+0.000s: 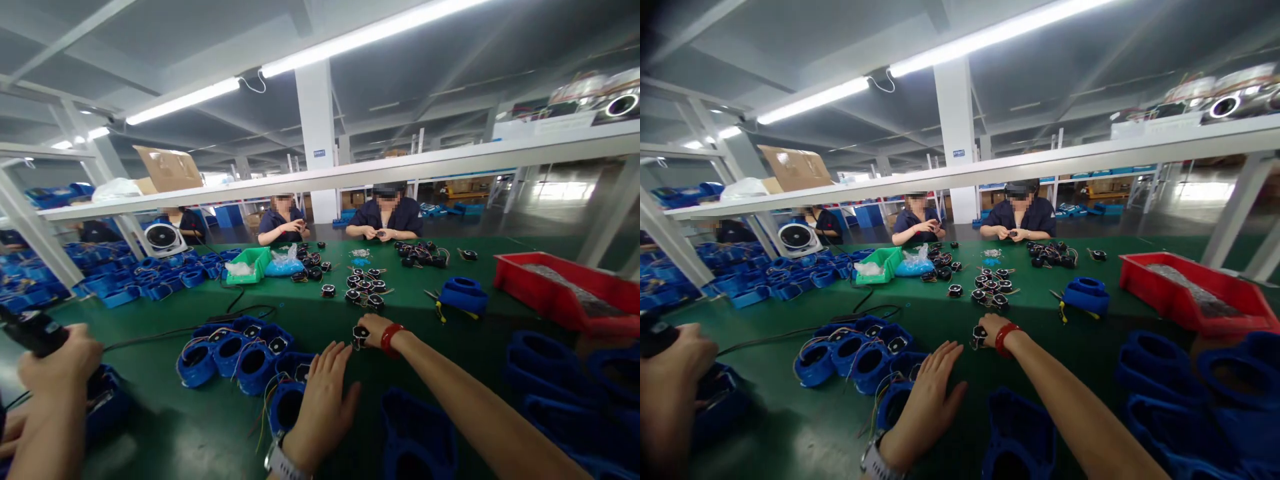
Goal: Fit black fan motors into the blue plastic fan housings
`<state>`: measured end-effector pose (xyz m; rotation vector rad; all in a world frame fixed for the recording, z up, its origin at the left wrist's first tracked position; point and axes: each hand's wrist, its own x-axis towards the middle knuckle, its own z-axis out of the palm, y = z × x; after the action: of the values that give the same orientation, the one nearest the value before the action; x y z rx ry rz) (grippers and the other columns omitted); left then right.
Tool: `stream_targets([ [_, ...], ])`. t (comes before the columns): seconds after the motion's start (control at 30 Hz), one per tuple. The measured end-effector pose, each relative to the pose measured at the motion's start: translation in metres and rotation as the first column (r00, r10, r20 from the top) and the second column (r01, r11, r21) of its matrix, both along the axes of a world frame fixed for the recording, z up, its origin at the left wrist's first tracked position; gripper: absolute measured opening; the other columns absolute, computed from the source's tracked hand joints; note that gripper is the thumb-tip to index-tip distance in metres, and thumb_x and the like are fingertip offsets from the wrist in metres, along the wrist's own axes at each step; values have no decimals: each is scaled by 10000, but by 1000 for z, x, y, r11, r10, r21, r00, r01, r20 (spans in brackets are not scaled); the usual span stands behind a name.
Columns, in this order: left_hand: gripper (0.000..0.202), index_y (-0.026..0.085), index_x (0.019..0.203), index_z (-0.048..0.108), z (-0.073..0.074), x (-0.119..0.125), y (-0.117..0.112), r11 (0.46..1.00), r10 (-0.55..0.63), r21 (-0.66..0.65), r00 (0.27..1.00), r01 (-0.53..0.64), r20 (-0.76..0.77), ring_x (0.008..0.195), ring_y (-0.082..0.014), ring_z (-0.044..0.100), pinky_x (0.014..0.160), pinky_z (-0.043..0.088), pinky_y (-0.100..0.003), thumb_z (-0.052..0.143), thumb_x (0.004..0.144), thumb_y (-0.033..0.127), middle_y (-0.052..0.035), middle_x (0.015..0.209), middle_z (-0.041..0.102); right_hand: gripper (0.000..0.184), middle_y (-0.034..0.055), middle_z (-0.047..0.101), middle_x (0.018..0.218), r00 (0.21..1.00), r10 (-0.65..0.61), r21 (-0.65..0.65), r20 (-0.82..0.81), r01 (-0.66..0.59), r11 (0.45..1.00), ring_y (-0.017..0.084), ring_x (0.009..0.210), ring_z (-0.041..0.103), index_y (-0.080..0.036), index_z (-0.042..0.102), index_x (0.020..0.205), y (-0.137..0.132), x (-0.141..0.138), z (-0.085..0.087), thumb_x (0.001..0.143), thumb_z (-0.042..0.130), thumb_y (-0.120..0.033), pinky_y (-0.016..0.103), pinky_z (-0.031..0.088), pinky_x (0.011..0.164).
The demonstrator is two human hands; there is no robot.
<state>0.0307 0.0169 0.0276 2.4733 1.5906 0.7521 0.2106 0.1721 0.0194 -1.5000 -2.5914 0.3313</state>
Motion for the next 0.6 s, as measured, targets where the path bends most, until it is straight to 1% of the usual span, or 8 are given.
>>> stream_targets([
  [0.07,566,179,1368,328,2,10,7,999,25,30,1000,-25,-3,1315,-277,361,1067,332,-522,547,848,225,-117,1397,426,254,74,634,967,999,-30,10,-44,31,999,220,909,597,-134,647,955,-21,10,8,725,748,-174,360,486,814],
  [0.13,551,157,1315,367,7,23,13,995,45,88,999,-46,8,1238,-280,429,1024,367,-501,605,829,265,-131,1317,477,283,78,633,1000,992,-49,53,-119,56,997,216,937,589,-156,650,1003,-46,19,22,732,726,-180,326,462,841],
  [0.27,185,172,1048,501,25,43,12,990,19,137,998,-26,53,1005,-239,510,883,426,-419,519,906,288,-75,1054,554,296,56,618,1070,961,-56,161,-270,102,982,203,1007,565,-198,619,1108,-104,34,55,817,632,-254,322,428,905],
  [0.33,105,185,934,517,35,46,2,990,-34,140,998,27,48,941,-221,507,843,422,-387,445,943,261,-50,984,557,319,53,622,1073,931,-38,202,-362,118,972,208,1006,569,-207,609,1124,-131,43,62,807,621,-242,342,436,908],
  [0.4,149,190,866,506,42,45,-14,985,-137,111,989,130,62,878,-192,507,798,422,-340,402,960,241,-28,929,559,324,49,629,1066,896,-22,207,-443,126,970,213,989,578,-215,610,1120,-155,53,58,796,616,-234,364,449,900],
  [0.47,208,189,813,482,46,40,-31,968,-252,19,961,252,117,791,-158,508,729,422,-290,358,975,230,-8,850,555,319,46,629,1067,875,-37,168,-482,134,977,213,985,580,-222,610,1122,-174,62,46,803,604,-236,377,457,898],
  [0.53,252,187,779,470,43,33,-47,936,-324,-81,930,342,173,738,-138,506,683,419,-264,327,984,224,1,796,550,325,48,621,1086,866,-66,118,-496,142,983,213,1001,573,-226,603,1141,-189,69,29,817,593,-242,382,455,908],
  [0.6,238,186,816,504,36,28,-59,914,-355,-136,916,382,189,775,-133,530,724,437,-264,333,980,213,-4,846,582,333,52,610,1102,864,-87,91,-496,151,984,216,1020,561,-230,598,1161,-199,72,12,829,586,-251,387,451,920],
])
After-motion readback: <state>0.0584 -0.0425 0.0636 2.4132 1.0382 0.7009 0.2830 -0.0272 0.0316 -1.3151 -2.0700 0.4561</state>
